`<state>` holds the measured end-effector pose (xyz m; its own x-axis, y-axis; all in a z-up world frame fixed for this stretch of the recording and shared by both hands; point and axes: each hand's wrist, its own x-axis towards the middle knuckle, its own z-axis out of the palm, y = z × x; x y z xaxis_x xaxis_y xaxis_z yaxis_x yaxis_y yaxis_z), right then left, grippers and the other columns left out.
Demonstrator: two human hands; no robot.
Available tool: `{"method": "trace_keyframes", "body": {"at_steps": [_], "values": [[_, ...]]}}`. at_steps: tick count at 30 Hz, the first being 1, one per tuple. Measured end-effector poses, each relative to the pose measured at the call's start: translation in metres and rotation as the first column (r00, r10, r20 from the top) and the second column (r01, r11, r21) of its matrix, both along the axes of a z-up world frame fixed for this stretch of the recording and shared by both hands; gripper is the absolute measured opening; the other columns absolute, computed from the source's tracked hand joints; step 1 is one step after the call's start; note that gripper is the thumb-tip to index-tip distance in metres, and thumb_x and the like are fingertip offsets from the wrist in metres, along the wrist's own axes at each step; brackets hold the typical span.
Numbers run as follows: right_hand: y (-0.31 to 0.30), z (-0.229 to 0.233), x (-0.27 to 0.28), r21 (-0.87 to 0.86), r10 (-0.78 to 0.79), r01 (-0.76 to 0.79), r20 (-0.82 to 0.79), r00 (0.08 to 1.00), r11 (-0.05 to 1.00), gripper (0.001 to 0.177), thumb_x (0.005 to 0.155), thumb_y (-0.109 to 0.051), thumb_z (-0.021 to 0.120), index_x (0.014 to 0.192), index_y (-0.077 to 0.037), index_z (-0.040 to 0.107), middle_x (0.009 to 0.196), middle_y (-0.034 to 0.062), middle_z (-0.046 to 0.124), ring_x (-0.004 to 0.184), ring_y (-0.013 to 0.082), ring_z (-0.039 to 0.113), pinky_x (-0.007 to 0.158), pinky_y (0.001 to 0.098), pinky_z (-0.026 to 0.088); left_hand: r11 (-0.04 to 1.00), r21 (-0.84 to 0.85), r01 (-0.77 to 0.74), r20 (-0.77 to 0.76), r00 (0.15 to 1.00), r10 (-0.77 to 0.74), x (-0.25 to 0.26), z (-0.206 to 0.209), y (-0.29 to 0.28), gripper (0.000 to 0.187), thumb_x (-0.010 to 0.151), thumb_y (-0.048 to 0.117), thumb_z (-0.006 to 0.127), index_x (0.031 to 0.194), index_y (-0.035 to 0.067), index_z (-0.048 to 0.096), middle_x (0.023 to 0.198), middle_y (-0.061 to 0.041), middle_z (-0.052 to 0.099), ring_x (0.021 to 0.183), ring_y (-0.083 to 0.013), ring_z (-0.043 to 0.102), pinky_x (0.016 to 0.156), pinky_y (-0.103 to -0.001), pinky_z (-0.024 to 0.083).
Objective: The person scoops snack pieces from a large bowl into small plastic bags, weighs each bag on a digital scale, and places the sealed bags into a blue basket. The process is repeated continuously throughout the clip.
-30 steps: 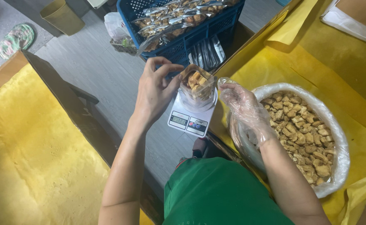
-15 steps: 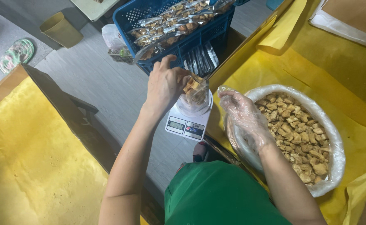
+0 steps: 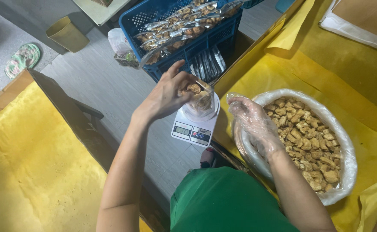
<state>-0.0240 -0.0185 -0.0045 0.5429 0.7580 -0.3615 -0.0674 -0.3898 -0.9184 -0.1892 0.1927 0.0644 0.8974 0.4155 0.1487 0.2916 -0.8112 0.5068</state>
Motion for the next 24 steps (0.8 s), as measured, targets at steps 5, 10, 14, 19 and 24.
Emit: {"method": "trace_keyframes", "body": {"at_steps": [5,10,14,19,24], "values": [[-0.007,0.003,0.002,0.039,-0.091,0.096,-0.114,0.989,0.995,0.035,0.094,-0.019,0.063,0.129,-0.013,0.068,0.114,0.0033,0.071,0.099,0.0132,0.067,0.089,0.0271,0.055,0.988,-0.111,0.105,-0.222,0.967,-0.128,0.012,-0.015,0.013,0.029,0.085,0.028,0.082,0.102,0.006,0.071,0.154,-0.022,0.04,0.134,-0.0415,0.043,0.103,-0.052,0.046],[-0.025,-0.01,0.013,-0.003,-0.09,0.091,-0.16,0.983,0.996,0.032,0.097,-0.018,0.064,0.128,-0.011,0.065,0.114,0.0068,0.068,0.103,0.0193,0.065,0.089,0.033,0.055,0.961,-0.221,0.165,0.157,0.979,-0.132,0.037,-0.04,0.039,0.041,0.084,0.022,0.072,0.125,0.014,0.069,0.107,-0.005,0.078,0.094,-0.0194,0.076,0.087,-0.038,0.059],[-0.047,-0.023,0.02,0.077,-0.073,0.096,-0.266,0.961,0.992,0.03,0.099,-0.018,0.063,0.127,-0.011,0.062,0.116,0.0086,0.067,0.108,0.0248,0.064,0.093,0.0375,0.055,0.986,-0.153,0.064,0.189,0.981,-0.035,0.069,-0.013,0.069,0.025,0.089,0.025,0.083,0.086,0.005,0.068,0.083,-0.005,0.074,0.078,-0.0165,0.071,0.067,-0.037,0.056],[-0.055,-0.057,0.03,0.415,0.005,0.278,-0.564,0.826,0.866,0.027,0.102,-0.018,0.062,0.127,-0.01,0.057,0.12,0.0109,0.065,0.115,0.0317,0.063,0.097,0.0431,0.055,0.95,-0.216,0.223,0.388,0.913,-0.126,0.128,0.027,0.065,0.026,0.095,0.023,0.081,0.088,0.004,0.065,0.085,-0.002,0.077,0.082,-0.0073,0.071,0.068,-0.025,0.056],[-0.057,-0.091,0.052,0.541,-0.033,0.566,-0.704,0.709,0.623,0.025,0.104,-0.018,0.061,0.127,-0.009,0.053,0.123,0.0132,0.063,0.121,0.0386,0.062,0.102,0.0487,0.055,0.697,-0.548,0.463,0.527,0.838,-0.143,0.173,0.029,0.032,0.021,0.097,0.019,0.076,0.09,0.003,0.063,0.08,-0.004,0.071,0.069,-0.0088,0.063,0.06,-0.024,0.054]]}}
